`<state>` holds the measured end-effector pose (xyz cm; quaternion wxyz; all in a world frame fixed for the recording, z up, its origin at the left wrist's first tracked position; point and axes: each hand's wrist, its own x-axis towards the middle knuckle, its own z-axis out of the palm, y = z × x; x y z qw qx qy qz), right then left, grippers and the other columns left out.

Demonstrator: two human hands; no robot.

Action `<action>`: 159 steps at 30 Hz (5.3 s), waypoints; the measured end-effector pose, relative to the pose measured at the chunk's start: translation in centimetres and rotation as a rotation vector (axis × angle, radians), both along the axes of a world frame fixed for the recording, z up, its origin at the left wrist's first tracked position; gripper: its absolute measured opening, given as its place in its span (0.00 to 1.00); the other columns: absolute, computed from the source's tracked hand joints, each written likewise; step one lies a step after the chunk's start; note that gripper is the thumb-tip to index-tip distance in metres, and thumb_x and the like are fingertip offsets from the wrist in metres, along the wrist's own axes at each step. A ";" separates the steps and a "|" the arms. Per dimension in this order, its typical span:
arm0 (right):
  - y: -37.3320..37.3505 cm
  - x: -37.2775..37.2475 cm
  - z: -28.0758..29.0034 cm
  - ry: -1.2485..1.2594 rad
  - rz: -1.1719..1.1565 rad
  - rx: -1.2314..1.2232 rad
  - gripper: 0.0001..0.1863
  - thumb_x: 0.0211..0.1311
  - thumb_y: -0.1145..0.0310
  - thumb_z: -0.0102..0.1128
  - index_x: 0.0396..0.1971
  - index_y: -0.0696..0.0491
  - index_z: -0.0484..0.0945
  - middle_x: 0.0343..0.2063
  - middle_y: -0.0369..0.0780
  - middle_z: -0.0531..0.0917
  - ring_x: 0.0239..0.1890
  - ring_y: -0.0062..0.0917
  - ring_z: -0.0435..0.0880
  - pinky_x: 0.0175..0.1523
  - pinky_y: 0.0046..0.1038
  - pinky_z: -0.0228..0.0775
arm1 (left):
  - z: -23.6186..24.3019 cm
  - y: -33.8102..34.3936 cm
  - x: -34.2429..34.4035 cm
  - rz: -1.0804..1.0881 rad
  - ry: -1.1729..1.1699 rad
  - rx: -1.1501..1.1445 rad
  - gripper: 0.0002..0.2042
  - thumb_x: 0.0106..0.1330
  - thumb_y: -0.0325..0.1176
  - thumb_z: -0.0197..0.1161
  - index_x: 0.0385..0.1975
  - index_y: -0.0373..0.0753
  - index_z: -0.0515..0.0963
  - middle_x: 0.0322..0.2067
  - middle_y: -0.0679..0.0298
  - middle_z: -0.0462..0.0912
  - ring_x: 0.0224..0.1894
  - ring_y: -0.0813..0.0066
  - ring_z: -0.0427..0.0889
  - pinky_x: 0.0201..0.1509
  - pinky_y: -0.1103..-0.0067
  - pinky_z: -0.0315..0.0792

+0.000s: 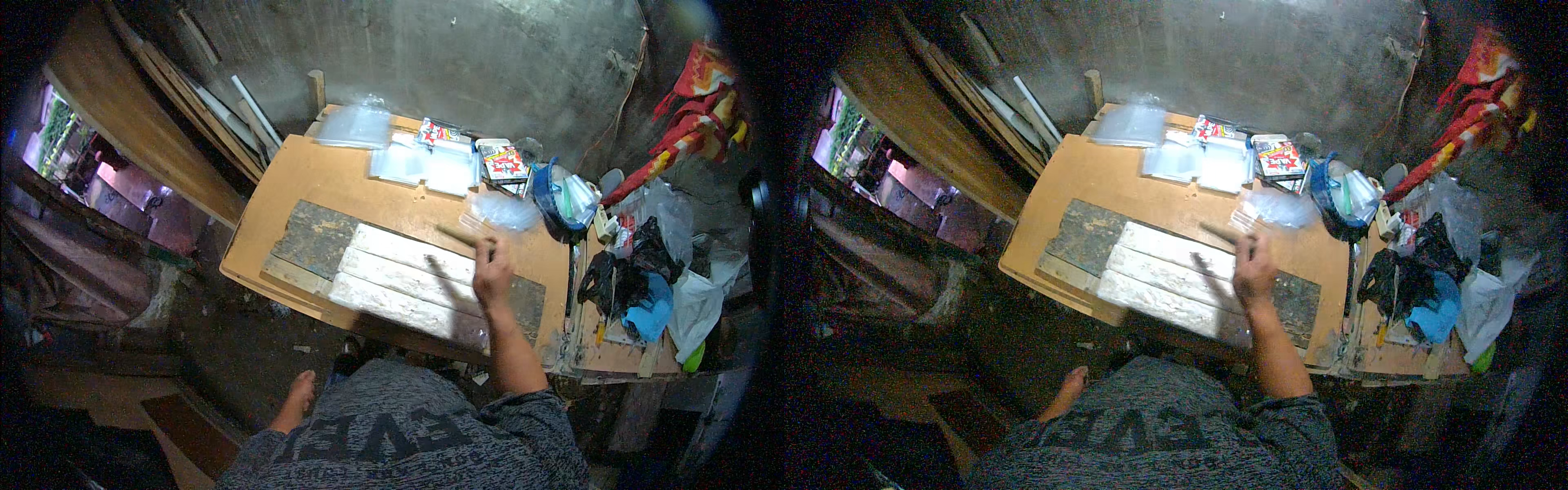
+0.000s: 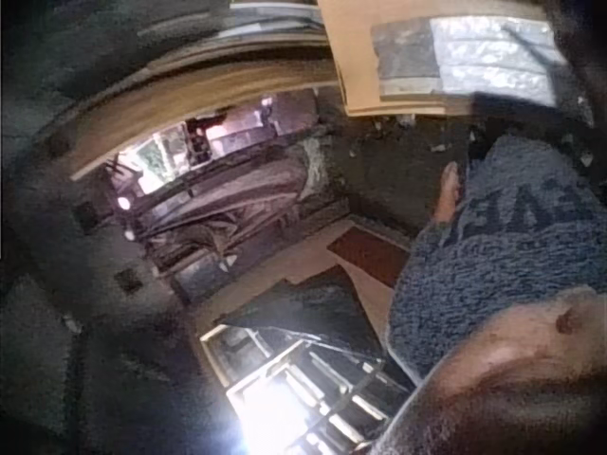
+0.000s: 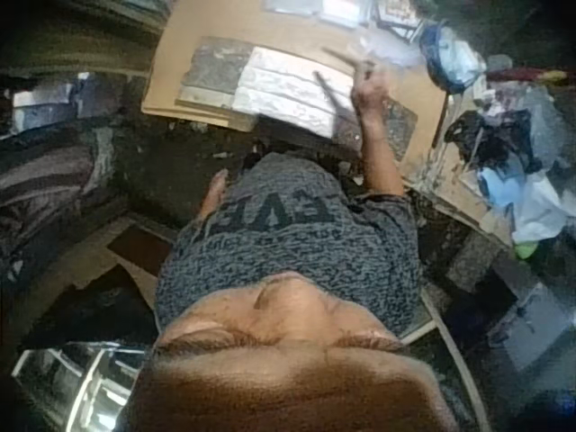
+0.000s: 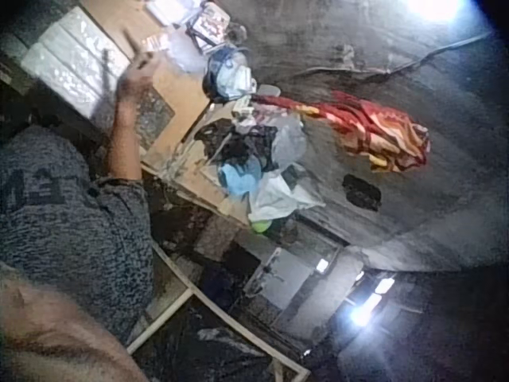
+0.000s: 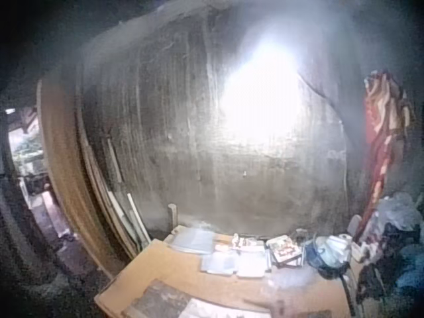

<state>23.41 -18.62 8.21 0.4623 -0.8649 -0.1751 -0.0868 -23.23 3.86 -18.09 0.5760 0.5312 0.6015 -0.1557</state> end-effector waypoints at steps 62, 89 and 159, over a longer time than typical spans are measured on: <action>-5.3 -10.2 -5.8 -0.283 0.310 -0.882 0.09 0.56 0.72 0.57 0.37 0.53 0.73 0.34 0.42 0.76 0.41 0.37 0.77 0.44 0.40 0.68 | 18.9 3.0 27.5 -1.454 -0.794 1.354 0.23 0.60 0.30 0.61 0.58 0.47 0.72 0.45 0.62 0.74 0.50 0.61 0.74 0.52 0.65 0.64; -2.5 -13.7 -5.3 -0.042 0.241 -0.979 0.58 0.47 0.51 0.75 0.77 0.38 0.49 0.75 0.45 0.54 0.78 0.43 0.46 0.75 0.65 0.27 | 20.3 1.0 26.1 -1.448 -0.724 1.373 0.48 0.50 0.33 0.73 0.73 0.70 0.59 0.70 0.59 0.64 0.70 0.55 0.62 0.67 0.52 0.56; -0.9 3.6 -1.8 0.132 0.232 -1.052 0.37 0.44 0.46 0.79 0.51 0.53 0.79 0.52 0.47 0.78 0.60 0.41 0.74 0.62 0.46 0.63 | 23.0 7.1 40.3 -1.361 -0.345 1.128 0.40 0.50 0.52 0.77 0.66 0.53 0.69 0.58 0.56 0.73 0.64 0.54 0.68 0.65 0.54 0.57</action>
